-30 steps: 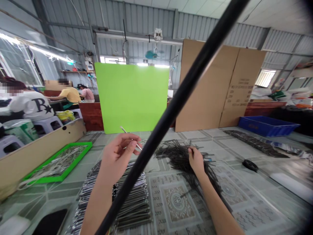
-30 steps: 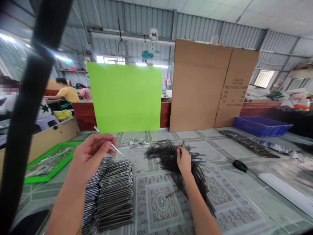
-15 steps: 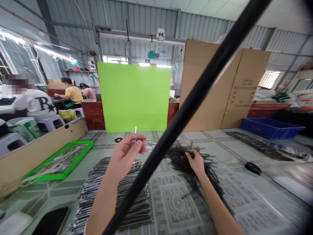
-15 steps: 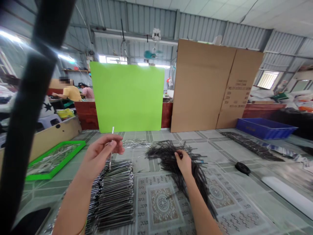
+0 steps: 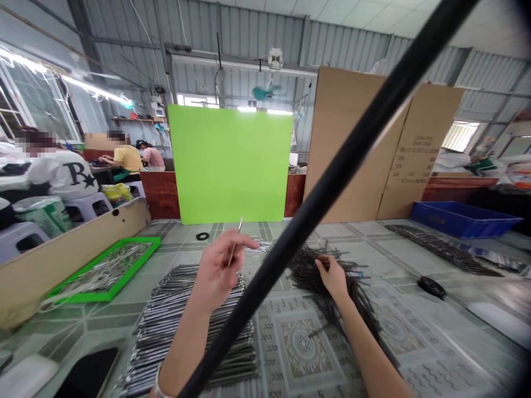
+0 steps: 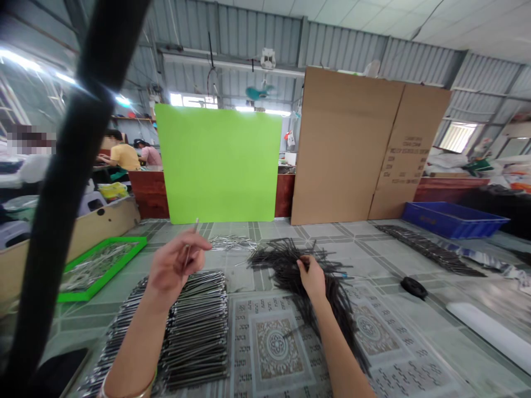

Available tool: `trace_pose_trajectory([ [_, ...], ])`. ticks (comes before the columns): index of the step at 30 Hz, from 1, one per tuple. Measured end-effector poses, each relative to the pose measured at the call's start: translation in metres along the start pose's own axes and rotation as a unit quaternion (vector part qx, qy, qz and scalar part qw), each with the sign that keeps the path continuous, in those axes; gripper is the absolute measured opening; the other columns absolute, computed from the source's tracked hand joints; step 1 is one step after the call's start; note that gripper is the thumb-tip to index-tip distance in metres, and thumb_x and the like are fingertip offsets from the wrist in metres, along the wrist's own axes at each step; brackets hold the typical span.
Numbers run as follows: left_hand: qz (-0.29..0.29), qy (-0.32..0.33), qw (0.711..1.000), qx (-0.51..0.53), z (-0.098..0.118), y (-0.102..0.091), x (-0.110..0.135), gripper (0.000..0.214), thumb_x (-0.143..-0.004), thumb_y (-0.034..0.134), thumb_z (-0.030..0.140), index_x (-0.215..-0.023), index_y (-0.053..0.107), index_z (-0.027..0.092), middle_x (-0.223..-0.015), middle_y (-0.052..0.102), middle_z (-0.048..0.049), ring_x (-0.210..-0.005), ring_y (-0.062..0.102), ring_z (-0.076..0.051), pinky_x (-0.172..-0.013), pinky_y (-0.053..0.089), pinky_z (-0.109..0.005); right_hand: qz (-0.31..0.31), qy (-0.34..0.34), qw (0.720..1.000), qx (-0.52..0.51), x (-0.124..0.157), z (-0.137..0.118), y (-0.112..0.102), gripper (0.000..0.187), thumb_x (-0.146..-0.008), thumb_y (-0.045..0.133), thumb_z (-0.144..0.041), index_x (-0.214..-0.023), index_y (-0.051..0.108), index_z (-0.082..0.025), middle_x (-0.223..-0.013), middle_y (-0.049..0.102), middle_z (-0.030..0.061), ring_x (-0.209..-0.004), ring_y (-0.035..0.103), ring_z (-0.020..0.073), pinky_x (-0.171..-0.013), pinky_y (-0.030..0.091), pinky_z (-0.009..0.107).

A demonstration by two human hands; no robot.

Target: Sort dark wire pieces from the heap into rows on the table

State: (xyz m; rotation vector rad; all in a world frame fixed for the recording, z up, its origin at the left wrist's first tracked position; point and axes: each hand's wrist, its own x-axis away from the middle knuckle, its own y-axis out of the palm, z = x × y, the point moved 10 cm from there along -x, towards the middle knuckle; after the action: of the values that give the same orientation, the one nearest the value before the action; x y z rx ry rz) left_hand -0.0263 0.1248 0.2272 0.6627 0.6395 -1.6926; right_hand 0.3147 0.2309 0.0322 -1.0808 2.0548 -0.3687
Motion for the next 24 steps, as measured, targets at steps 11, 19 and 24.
trace_pose_trajectory([
  [11, 0.037, 0.19, 0.974, -0.117, 0.035, 0.009, 0.017, 0.073, -0.063, 0.032, 0.084, -0.085, 0.065, 0.022, -0.06, 0.048, -0.0014, -0.051, 0.034, -0.013, -0.051, 0.03, -0.029, -0.023, -0.024, 0.992, 0.121, 0.0, 0.0, 0.006, 0.034, -0.086, 0.035, -0.036, -0.088, 0.063, -0.017, -0.085, 0.068, 0.0118, -0.08, 0.062, 0.0244, -0.072, 0.046, 0.034],
  [19, 0.035, 0.203, 0.963, -0.175, 0.042, 0.012, 0.022, 0.083, -0.055, 0.029, 0.09, -0.084, 0.066, 0.021, -0.059, 0.048, -0.0027, -0.054, 0.04, -0.016, -0.053, 0.038, -0.031, 0.015, -0.063, 0.991, 0.119, 0.001, -0.014, -0.003, 0.032, -0.084, 0.041, -0.036, -0.087, 0.065, -0.015, -0.087, 0.067, 0.0137, -0.086, 0.06, 0.0262, -0.079, 0.045, 0.037],
  [24, 0.044, 0.238, 0.955, -0.171, 0.056, 0.016, 0.027, 0.078, -0.057, 0.035, 0.087, -0.087, 0.065, 0.021, -0.063, 0.049, -0.0023, -0.056, 0.043, -0.016, -0.054, 0.04, -0.031, -0.03, -0.094, 0.982, 0.162, 0.007, -0.021, 0.007, 0.026, -0.081, 0.05, -0.037, -0.089, 0.067, -0.019, -0.084, 0.068, 0.0106, -0.085, 0.06, 0.0265, -0.076, 0.045, 0.037],
])
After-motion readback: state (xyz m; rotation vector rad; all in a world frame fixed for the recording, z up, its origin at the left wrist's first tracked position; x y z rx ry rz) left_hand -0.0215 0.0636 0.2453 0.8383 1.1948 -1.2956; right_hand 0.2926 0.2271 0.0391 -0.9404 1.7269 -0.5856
